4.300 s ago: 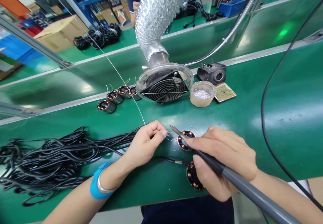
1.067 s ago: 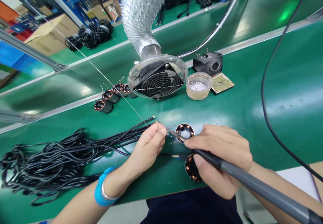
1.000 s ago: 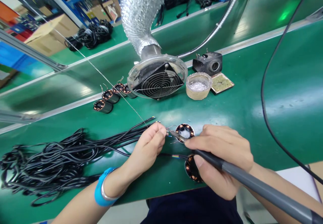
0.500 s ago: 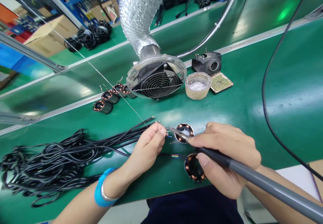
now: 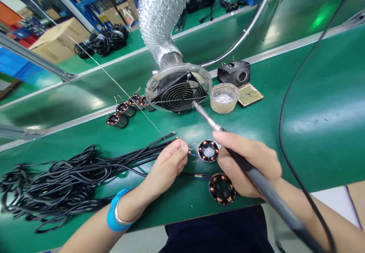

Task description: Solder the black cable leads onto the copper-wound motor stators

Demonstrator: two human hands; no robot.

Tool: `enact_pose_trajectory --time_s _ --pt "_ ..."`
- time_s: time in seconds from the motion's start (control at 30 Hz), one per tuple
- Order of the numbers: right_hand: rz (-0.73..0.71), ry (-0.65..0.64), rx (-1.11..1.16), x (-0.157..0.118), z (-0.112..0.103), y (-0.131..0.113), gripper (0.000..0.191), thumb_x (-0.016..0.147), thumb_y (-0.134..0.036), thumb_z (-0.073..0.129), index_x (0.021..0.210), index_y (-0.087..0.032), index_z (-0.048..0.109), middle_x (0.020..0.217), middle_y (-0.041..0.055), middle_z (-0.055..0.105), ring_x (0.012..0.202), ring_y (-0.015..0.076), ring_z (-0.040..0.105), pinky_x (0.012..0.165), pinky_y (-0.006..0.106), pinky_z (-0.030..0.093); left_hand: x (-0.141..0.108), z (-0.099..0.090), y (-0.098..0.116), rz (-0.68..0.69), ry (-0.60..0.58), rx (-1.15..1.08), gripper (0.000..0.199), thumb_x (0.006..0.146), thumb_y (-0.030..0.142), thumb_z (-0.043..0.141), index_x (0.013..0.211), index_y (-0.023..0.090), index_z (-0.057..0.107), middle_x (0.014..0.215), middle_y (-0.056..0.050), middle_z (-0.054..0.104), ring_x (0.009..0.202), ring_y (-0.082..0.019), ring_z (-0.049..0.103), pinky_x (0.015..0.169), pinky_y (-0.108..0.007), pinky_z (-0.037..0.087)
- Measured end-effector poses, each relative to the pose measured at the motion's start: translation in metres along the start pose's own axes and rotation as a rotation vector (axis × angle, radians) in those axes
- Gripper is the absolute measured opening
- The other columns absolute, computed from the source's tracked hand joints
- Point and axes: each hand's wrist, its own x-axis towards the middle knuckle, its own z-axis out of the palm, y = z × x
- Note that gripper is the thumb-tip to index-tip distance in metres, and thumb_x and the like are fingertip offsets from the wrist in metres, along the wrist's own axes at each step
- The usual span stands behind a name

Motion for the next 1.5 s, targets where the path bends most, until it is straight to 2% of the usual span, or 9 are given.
enact_pose_trajectory --time_s 0.13,0.23,0.3,0.4,0.5,0.97,1.2,1.37,1.5 --pt "-0.021 -0.203 -0.14 0.005 0.016 0.004 0.033 0.088 -0.005 0.065 0.116 -0.022 0.065 0.09 0.0001 0.074 0.07 0.0111 0.069 0.066 0.022 0.058 -0.002 -0.005 -0.001 0.123 -0.112 0.128 0.038 0.101 0.046 0.04 0.074 0.019 0.044 0.064 0.004 0.042 0.057 -0.01 0.03 0.054 -0.024 0.025" --pt "-0.094 -0.307 -0.161 0.01 0.024 0.005 0.027 0.091 -0.004 0.06 0.112 -0.021 0.064 0.079 -0.0022 0.071 0.062 0.0085 0.064 0.06 0.02 0.052 -0.005 -0.008 0.001 0.198 -0.145 0.237 0.044 0.103 0.052 0.034 0.076 0.019 0.045 0.069 0.003 0.046 0.061 -0.011 0.036 0.058 -0.026 0.029" --pt "-0.122 -0.306 -0.189 0.01 0.025 0.004 0.027 0.092 -0.003 0.056 0.111 -0.022 0.064 0.07 -0.0044 0.066 0.058 0.0076 0.059 0.056 0.02 0.048 -0.007 -0.01 0.006 0.242 -0.168 0.346 0.044 0.104 0.051 0.03 0.078 0.019 0.046 0.071 0.003 0.047 0.065 -0.012 0.039 0.062 -0.027 0.031" --pt "-0.1 -0.227 -0.186 0.006 0.023 0.004 0.025 0.09 -0.005 0.06 0.108 -0.023 0.063 0.07 -0.005 0.064 0.058 0.0074 0.058 0.057 0.02 0.048 -0.009 -0.01 0.015 0.324 -0.145 0.552 0.035 0.105 0.042 0.033 0.081 0.019 0.046 0.077 0.002 0.047 0.073 -0.014 0.042 0.069 -0.03 0.033" --pt "-0.075 -0.239 -0.157 0.001 0.021 0.005 0.027 0.089 -0.005 0.06 0.11 -0.022 0.063 0.07 -0.0053 0.061 0.056 0.0074 0.054 0.056 0.021 0.048 -0.009 -0.01 0.021 0.345 -0.123 0.63 0.028 0.104 0.036 0.035 0.083 0.02 0.045 0.078 0.001 0.048 0.074 -0.015 0.043 0.069 -0.031 0.032" --pt "-0.014 -0.287 -0.119 -0.001 0.023 0.001 0.032 0.087 -0.007 0.062 0.115 -0.022 0.062 0.08 -0.0033 0.069 0.059 0.0084 0.06 0.059 0.021 0.054 -0.006 -0.011 0.008 0.254 -0.16 0.425 0.036 0.103 0.045 0.035 0.08 0.02 0.043 0.07 0.004 0.041 0.063 -0.011 0.036 0.06 -0.026 0.03" --pt "-0.023 -0.231 -0.123 -0.003 0.026 0.002 0.029 0.09 -0.005 0.061 0.113 -0.023 0.06 0.086 -0.0017 0.071 0.07 0.0121 0.067 0.061 0.024 0.055 0.001 -0.008 0.014 -0.025 -0.31 0.053 0.034 0.093 0.049 0.047 0.077 0.019 0.049 0.059 0.007 0.04 0.045 -0.006 0.023 0.044 -0.024 0.017" --pt "0.025 -0.273 -0.085 -0.001 0.02 0.004 0.029 0.085 -0.009 0.068 0.111 -0.021 0.061 0.09 -0.001 0.072 0.069 0.0094 0.067 0.069 0.019 0.057 0.002 -0.001 0.015 -0.036 -0.175 -0.058 0.019 0.079 0.035 0.054 0.071 0.019 0.046 0.052 0.01 0.033 0.042 -0.005 0.019 0.044 -0.022 0.014" --pt "0.144 -0.377 -0.041 0.0 0.018 0.006 0.031 0.085 -0.012 0.066 0.113 -0.022 0.057 0.091 -0.0015 0.072 0.073 0.0097 0.07 0.068 0.016 0.055 0.001 -0.002 0.005 0.036 -0.123 0.032 0.018 0.082 0.032 0.049 0.071 0.019 0.049 0.052 0.01 0.029 0.045 -0.006 0.019 0.046 -0.022 0.017"
